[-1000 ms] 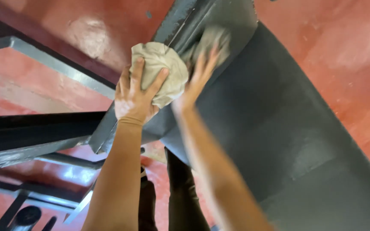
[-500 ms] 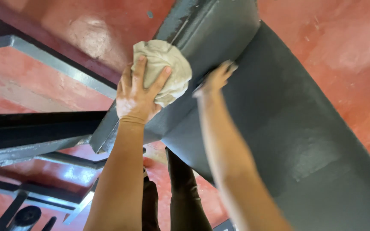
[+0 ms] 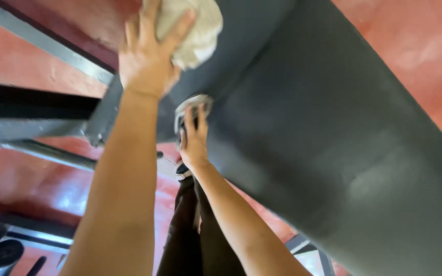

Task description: Wiping down a gym bench and weight-training equipment using cleaning cloths.

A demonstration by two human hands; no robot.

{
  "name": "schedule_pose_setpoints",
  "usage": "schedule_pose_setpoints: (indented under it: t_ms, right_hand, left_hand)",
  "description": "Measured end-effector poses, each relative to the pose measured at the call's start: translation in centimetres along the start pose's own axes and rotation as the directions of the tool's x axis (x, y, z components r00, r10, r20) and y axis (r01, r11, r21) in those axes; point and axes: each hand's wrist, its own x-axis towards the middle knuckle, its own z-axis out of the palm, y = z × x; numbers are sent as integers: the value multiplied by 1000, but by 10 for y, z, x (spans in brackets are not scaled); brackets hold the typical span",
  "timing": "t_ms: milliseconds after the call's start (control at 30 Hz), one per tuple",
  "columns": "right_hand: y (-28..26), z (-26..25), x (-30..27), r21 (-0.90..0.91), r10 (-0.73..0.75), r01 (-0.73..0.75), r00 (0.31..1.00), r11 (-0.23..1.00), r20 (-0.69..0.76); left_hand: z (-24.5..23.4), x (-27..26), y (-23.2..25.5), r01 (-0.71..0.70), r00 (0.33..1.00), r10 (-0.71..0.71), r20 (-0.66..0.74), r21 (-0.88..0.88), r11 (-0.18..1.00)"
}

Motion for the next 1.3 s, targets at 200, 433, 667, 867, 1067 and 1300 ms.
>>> schedule_pose_setpoints:
  t_ms: [200,433,667,867,1067,1300]
  right_hand:
    - [35,-109,-47,-254,67,175,686,951,725]
    - [13,-288,-113,-869,192,389,869,306,456]
    - [-16,-351,-229,-923,530,340,757,182,383]
    - [51,-438,-224,-964,76,14,996,267,35]
    - [31,-410,-206,-912,158,273,930,305,331]
    - [31,-427,-170,-790,217,579,760,200,612]
  left_hand:
    - [-18,-21,19,91,996,-92,-2,-136,987]
    - [27,-226,55,94,995,-91,41,-77,993]
    - [-26,-359,197,686,699,-324,637,-726,51]
    - [-68,-359,235,532,705,-407,581,-813,-239]
    - [94,-362,312,288,727,-650,-221,-760,582]
    - [5,-347,482,766,643,-329,692,-585,266]
